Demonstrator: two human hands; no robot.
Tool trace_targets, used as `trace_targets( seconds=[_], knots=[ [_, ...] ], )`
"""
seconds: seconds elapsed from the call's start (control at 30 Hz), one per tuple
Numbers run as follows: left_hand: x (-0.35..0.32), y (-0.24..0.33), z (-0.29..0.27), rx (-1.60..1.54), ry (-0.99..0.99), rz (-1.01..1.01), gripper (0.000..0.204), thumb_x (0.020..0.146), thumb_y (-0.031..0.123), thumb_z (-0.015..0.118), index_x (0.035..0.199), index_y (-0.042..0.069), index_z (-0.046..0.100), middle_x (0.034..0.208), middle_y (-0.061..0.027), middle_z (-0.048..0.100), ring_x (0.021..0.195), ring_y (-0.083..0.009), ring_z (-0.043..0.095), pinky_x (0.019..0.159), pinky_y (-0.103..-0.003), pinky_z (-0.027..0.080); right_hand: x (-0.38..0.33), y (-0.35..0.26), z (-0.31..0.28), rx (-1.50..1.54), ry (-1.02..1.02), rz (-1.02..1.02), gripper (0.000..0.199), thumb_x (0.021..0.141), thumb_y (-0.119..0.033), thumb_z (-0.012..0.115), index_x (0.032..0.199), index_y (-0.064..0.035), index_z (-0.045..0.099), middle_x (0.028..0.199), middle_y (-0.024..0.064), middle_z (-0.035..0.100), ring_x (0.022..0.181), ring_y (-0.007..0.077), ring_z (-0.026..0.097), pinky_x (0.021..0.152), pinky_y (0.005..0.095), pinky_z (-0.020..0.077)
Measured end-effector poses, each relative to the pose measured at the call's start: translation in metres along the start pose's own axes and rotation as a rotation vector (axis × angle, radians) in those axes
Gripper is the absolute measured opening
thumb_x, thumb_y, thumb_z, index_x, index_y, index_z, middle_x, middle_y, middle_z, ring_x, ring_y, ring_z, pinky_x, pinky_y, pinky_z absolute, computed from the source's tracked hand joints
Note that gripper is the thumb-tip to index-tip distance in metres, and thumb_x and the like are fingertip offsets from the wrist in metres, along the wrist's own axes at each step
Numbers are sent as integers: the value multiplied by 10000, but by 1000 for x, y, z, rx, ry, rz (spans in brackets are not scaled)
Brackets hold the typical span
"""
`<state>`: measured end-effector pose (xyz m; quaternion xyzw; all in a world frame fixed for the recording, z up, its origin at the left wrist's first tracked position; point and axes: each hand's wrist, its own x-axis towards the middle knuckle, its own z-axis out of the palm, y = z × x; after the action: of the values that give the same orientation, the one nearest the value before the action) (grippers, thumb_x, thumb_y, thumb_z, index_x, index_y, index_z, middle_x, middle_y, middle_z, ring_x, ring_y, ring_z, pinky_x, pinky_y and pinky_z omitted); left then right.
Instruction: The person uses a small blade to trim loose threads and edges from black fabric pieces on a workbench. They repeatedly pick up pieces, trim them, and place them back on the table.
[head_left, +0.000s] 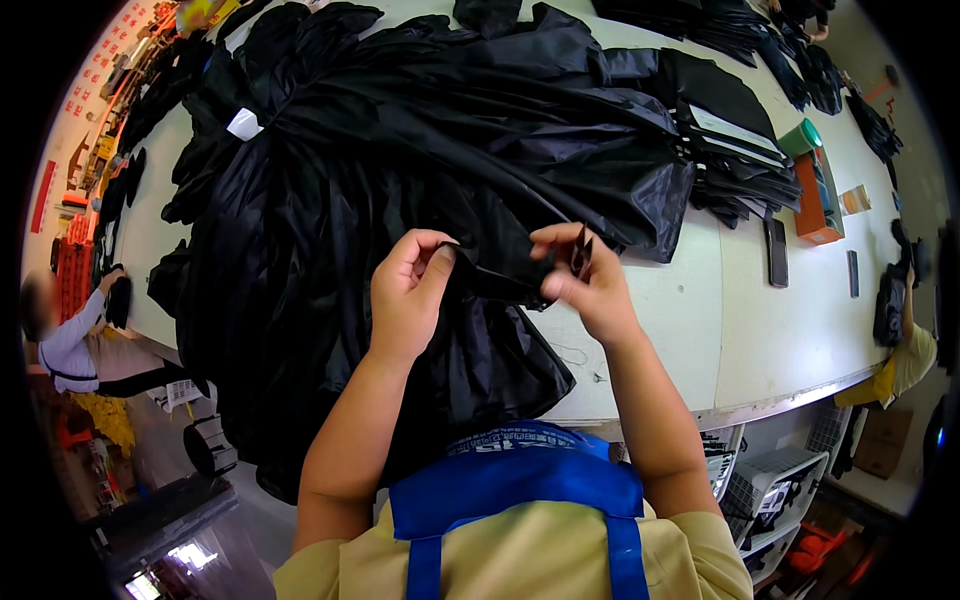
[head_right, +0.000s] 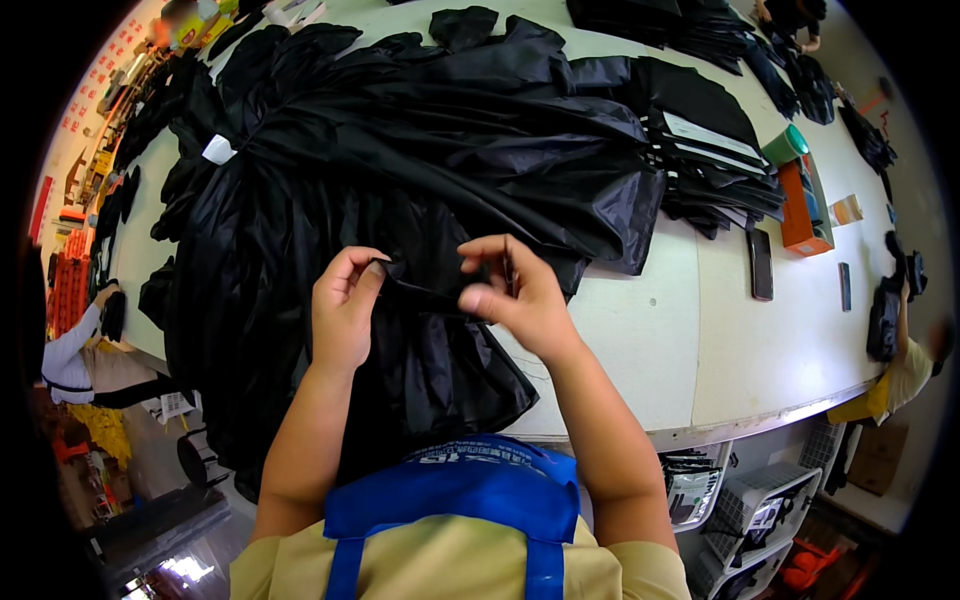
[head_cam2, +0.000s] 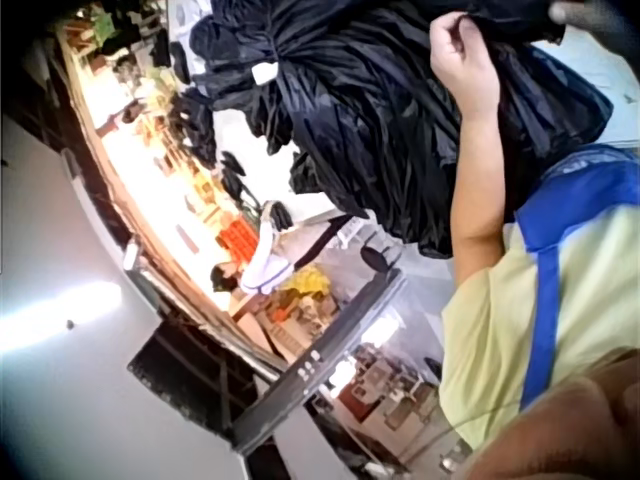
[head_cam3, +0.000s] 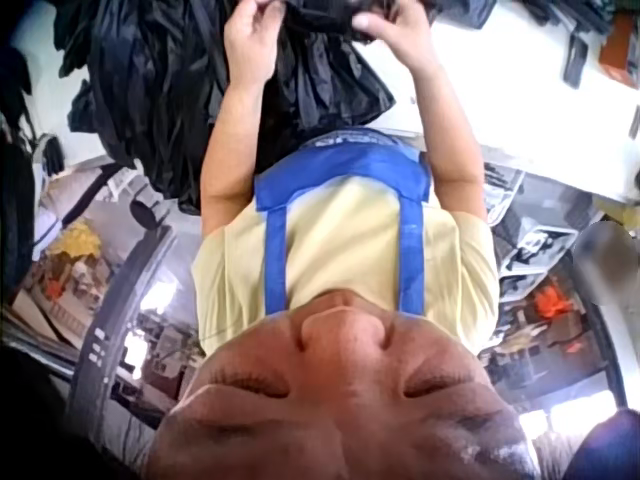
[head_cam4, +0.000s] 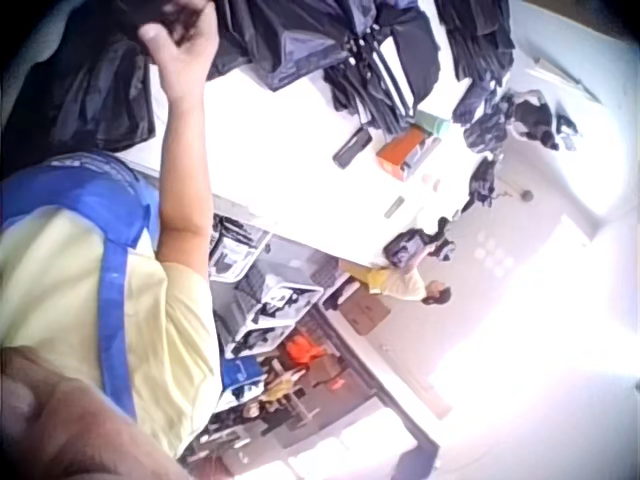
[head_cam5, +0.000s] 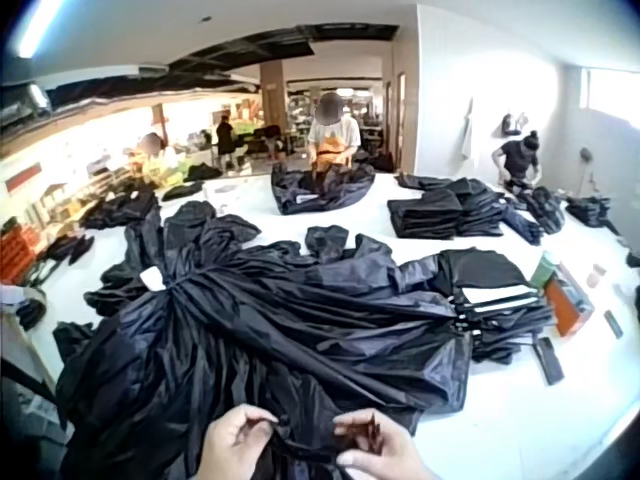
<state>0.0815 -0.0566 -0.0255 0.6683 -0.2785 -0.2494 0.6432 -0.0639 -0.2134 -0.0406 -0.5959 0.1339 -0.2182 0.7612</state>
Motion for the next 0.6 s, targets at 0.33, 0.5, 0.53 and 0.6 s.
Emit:
trace_targets(
  seconds=[0.33,0.5,0.53,0.6],
  knots=[
    [18,17,-19,173,-28,22,212,913,182,591,810,-3,596,659,35,499,624,-38,428,571,-204,353,19,17,-37,-178,46,170,56,853,-14,605,904,0,623,799,-21,581,736,54,506,693,199,415],
    [19,12,-35,-25,-60,-69,239,932,201,570,805,1,602,657,72,464,598,-12,373,537,-187,303,32,18,-42,-15,-83,181,132,864,-101,627,943,1,603,823,-15,593,751,55,518,717,199,420],
    [20,12,-38,-38,-76,-78,241,935,202,566,812,-1,606,667,66,485,608,-15,396,551,-185,325,33,18,-44,28,-72,193,135,862,-102,628,947,0,602,823,-13,594,746,57,521,722,200,423],
    [18,16,-34,-108,-59,-99,237,941,199,554,830,-3,612,708,46,538,648,-28,455,608,-188,376,33,21,-46,115,-50,222,143,858,-103,631,955,-3,601,822,-11,596,736,63,527,732,203,427]
  ],
)
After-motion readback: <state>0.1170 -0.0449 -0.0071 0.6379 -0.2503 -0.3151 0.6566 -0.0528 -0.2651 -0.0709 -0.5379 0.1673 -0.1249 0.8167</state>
